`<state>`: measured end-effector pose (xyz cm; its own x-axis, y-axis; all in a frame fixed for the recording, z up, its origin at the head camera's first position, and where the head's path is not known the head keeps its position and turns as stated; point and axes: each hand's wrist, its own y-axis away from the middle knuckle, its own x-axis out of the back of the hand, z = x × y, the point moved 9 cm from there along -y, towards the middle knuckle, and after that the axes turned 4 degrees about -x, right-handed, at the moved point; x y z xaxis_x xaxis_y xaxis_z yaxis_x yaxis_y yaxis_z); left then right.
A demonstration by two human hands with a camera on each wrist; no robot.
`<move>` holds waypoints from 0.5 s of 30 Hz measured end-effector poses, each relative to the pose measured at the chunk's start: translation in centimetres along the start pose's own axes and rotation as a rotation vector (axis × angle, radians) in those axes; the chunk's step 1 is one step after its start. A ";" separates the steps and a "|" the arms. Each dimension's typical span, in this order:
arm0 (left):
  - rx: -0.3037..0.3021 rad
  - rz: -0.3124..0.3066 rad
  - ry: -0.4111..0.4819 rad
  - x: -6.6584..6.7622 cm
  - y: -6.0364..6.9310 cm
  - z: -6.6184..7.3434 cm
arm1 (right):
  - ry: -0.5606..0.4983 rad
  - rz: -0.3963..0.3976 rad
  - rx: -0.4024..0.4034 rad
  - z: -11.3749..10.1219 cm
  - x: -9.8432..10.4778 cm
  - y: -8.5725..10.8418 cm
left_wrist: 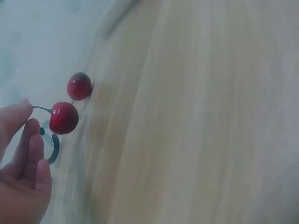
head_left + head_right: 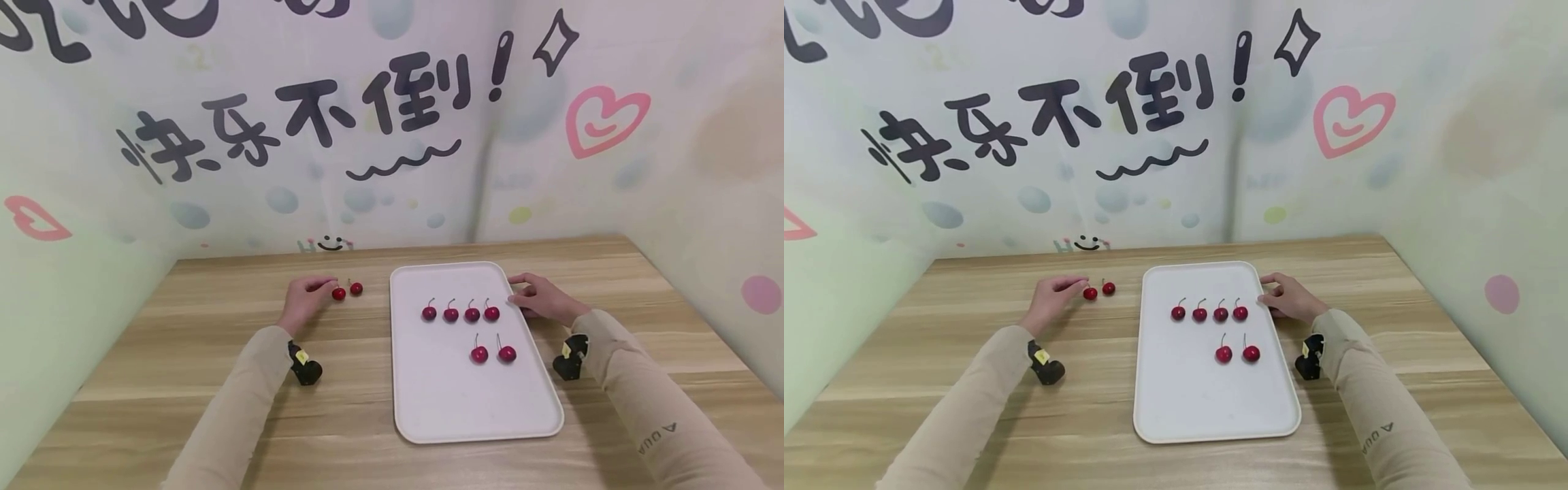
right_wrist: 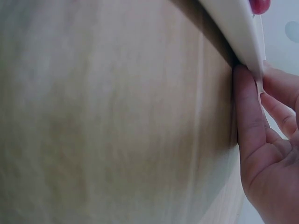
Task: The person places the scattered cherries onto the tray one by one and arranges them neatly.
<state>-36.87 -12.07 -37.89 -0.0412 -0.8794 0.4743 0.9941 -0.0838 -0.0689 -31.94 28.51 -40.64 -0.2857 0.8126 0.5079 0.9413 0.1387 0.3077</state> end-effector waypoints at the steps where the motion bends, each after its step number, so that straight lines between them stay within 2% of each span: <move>1: -0.006 -0.005 0.004 -0.1 0.1 0.2 | 0.001 -0.001 0.002 0.0 0.0 0.0; 8: -0.056 -0.037 0.009 -1.3 0.9 2.1 | -0.003 0.000 0.005 0.0 0.0 0.1; 15: -0.107 -0.123 0.048 -3.6 2.2 4.0 | -0.003 0.001 0.005 -0.2 -0.1 0.2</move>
<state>-34.08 -7.18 -36.26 -0.1688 -0.8806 0.4427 0.9651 -0.2389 -0.1072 -31.77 28.35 -40.44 -0.2845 0.8145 0.5057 0.9425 0.1409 0.3032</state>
